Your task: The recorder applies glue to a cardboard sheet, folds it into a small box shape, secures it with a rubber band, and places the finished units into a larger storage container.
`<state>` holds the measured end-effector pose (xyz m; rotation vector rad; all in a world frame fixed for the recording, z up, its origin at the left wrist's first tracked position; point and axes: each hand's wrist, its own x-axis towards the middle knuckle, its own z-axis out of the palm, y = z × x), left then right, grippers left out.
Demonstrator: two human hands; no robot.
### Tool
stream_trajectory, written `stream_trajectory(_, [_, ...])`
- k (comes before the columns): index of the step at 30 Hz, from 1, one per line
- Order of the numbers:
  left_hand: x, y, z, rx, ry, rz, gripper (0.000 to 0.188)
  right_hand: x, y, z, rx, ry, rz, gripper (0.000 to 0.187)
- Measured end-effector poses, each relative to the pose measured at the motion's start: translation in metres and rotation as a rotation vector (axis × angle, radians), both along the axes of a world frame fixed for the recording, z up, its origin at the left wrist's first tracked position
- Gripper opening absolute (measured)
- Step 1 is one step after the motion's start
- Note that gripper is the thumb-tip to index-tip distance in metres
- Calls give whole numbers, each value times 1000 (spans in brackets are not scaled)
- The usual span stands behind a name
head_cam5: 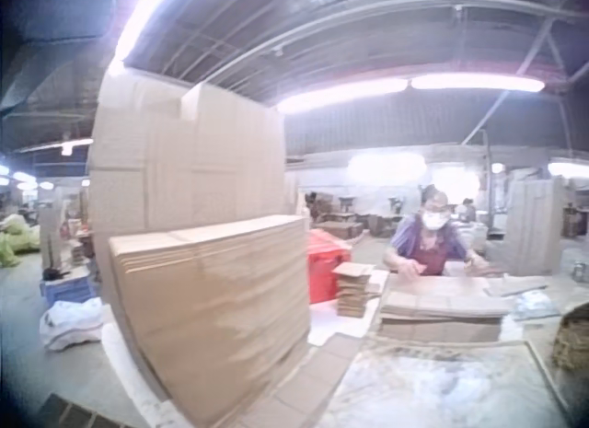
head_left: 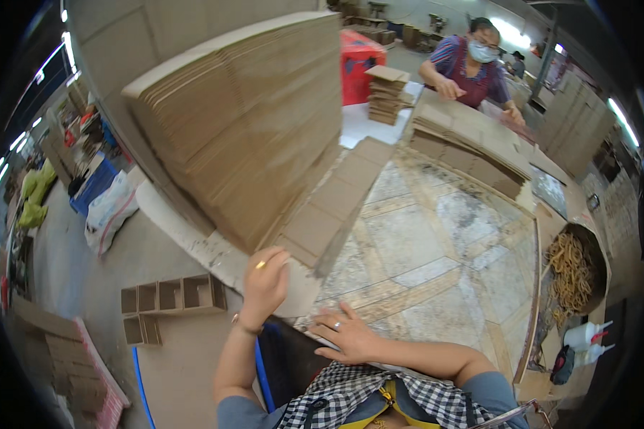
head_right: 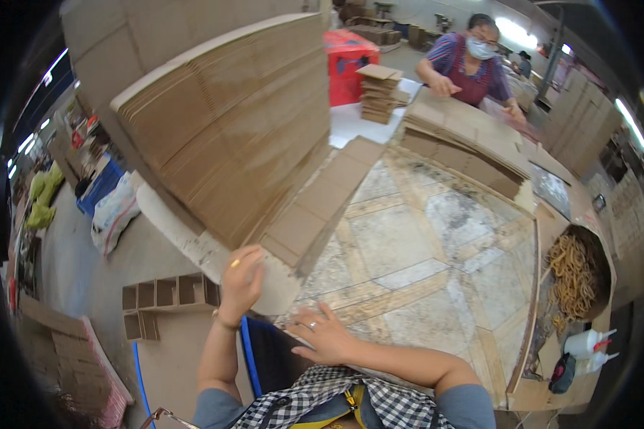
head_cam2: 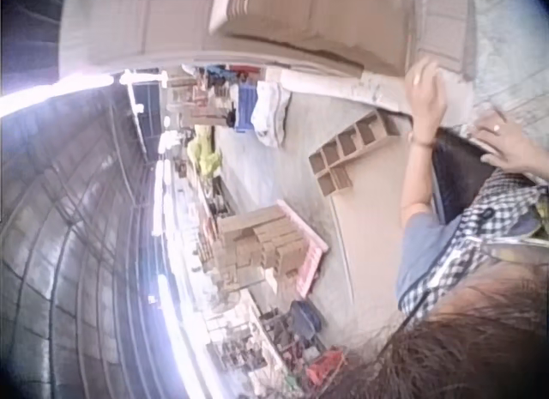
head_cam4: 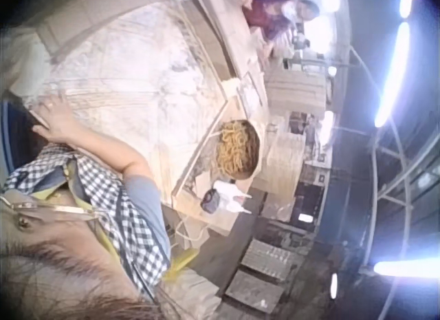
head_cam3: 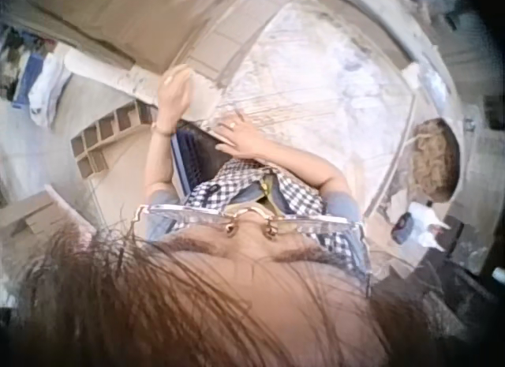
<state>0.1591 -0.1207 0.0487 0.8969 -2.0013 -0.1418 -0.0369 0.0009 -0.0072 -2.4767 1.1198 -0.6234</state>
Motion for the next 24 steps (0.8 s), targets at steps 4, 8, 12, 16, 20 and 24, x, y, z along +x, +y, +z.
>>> stream_trajectory(4, [-75, -71, -35, 268, -155, 24, 35, -57, 17, 27, -79, -258, 3, 36])
stream_trajectory(8, [-141, -108, -36, 421, -576, 279, 68, -195, 72, 32, -190, -188, -326, 20])
stream_trajectory(12, [-136, -150, -47, 715, -554, 269, 80, -308, 173, 50, -341, -55, -1021, 11])
stream_trajectory(16, [-135, -151, -31, 750, -435, 297, 89, -351, 269, 29, -303, -386, -1695, 18])
stream_trajectory(20, [-160, -161, -26, 774, -360, 376, 103, -358, 302, -7, -421, -748, -1719, 22])
stream_trajectory(24, [-132, -188, -50, 930, -468, 576, 106, -345, 265, -10, -309, -703, -1531, 12])
